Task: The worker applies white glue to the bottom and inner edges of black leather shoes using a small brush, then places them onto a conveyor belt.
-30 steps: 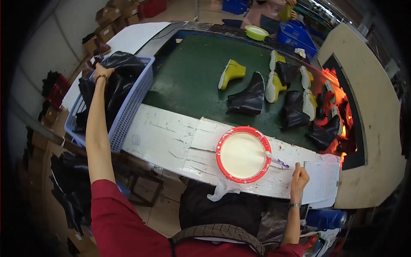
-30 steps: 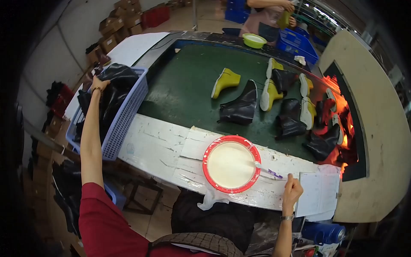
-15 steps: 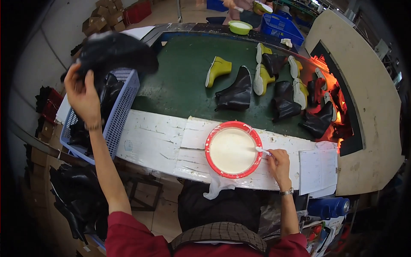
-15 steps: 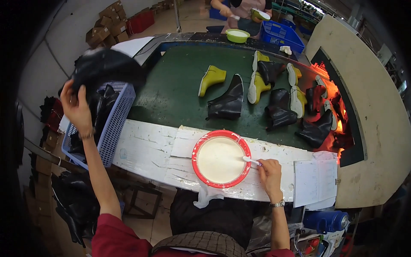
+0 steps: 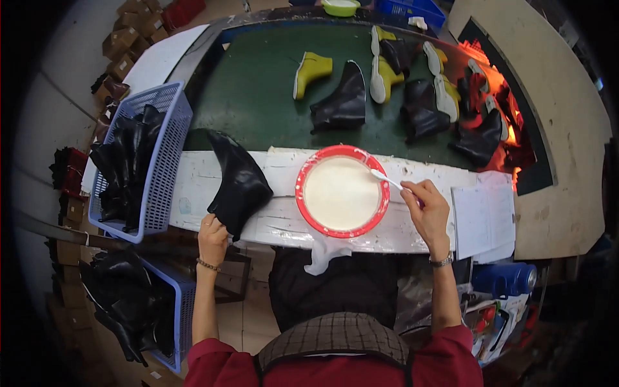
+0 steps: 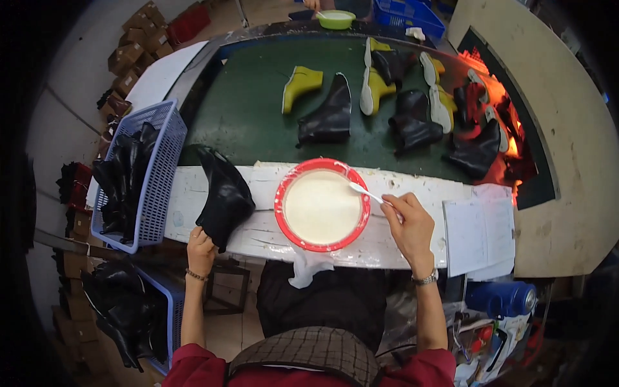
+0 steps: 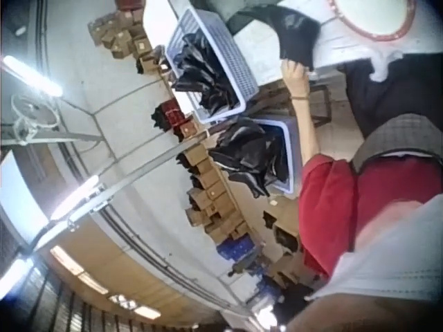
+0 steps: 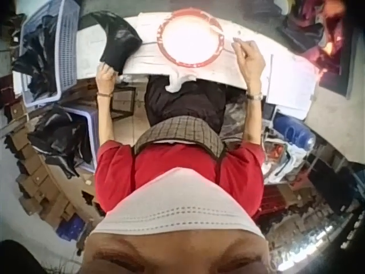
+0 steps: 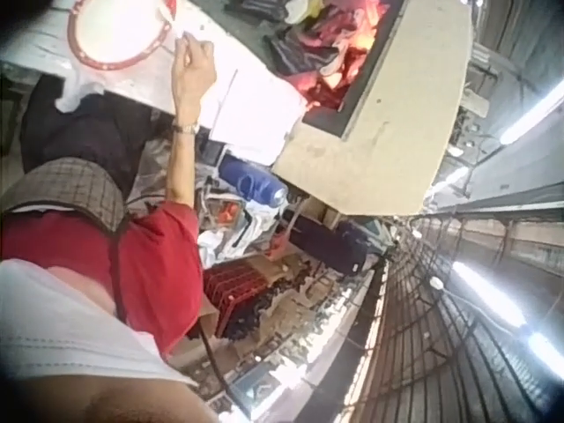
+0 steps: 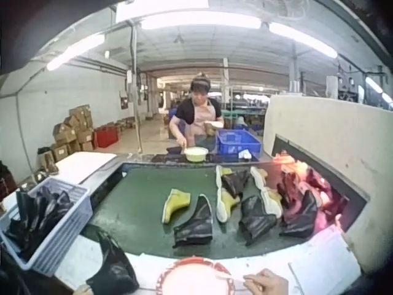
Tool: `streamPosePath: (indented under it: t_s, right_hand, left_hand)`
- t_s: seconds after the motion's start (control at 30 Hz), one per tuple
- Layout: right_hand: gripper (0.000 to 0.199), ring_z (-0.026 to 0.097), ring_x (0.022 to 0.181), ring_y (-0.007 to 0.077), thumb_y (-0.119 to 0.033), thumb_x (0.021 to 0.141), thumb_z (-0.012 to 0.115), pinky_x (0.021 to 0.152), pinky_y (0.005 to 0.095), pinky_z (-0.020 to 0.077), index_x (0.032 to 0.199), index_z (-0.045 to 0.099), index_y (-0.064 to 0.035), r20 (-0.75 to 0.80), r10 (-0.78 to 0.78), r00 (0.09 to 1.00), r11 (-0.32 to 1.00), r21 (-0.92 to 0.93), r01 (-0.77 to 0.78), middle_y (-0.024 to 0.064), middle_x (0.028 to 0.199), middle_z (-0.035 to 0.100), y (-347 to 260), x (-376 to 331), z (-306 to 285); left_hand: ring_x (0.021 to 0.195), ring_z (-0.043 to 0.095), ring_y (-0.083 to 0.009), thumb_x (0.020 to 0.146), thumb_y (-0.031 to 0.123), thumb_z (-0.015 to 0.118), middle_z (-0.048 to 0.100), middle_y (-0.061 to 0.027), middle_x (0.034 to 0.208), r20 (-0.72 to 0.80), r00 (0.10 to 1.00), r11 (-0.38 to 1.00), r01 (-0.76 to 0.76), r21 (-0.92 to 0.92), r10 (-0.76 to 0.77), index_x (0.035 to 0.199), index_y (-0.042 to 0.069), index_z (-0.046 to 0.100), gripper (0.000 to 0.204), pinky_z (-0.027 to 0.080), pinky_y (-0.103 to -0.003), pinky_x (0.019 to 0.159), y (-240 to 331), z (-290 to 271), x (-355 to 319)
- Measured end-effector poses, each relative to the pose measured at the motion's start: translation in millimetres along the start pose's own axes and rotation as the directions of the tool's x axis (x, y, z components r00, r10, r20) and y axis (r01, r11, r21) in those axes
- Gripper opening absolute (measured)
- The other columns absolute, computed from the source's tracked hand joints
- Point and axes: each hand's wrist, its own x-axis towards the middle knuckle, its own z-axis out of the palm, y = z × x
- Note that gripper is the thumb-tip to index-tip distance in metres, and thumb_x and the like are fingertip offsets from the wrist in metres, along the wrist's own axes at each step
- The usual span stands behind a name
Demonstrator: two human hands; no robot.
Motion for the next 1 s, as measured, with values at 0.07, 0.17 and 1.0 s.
streamPosePath:
  t_s: [0.07,0.17,1.0]
  right_hand:
    - [0.015,0.061,0.065,0.0201,-0.018,0.091,0.075,0.06,0.0321,0.0467,0.104,0.079,-0.0105,0.03,-0.028,0.999,0.998,-0.047,0.029,0.0037,0.082,0.064,-1.4,4.0,1.9]
    - [0.013,0.065,0.069,0.0227,-0.02,0.089,0.076,0.061,0.034,0.0492,0.1,0.079,-0.0126,0.07,-0.094,0.993,0.987,-0.127,0.102,0.0024,0.083,0.066,-4.9,5.4,4.2]
    - [0.013,0.061,0.072,0.0177,-0.008,0.089,0.077,0.065,0.0303,0.0453,0.1,0.077,-0.0021,-0.088,0.025,0.996,0.974,0.228,-0.004,0.0066,0.084,0.065,-2.8,-19.6,11.0]
  left_hand:
    - [0.096,0.067,-0.0339,0.076,-0.005,0.068,0.073,-0.0098,0.099,0.107,0.982,0.984,0.162,-0.069,-0.154,0.084,0.004,0.075,0.013,0.054,-0.043,0.085,8.2,-16.8,-0.8]
    - [0.097,0.071,-0.0296,0.081,-0.008,0.067,0.075,-0.016,0.108,0.23,0.873,0.886,0.457,-0.081,-0.43,0.101,0.002,0.078,0.026,0.056,-0.038,0.088,7.5,-51.7,1.2]
    - [0.086,0.071,-0.0161,0.079,0.001,0.076,0.076,-0.0098,0.1,0.368,0.736,0.396,0.636,-0.662,-0.568,0.112,-0.006,0.072,0.034,0.057,-0.03,0.079,30.4,-67.7,150.7]
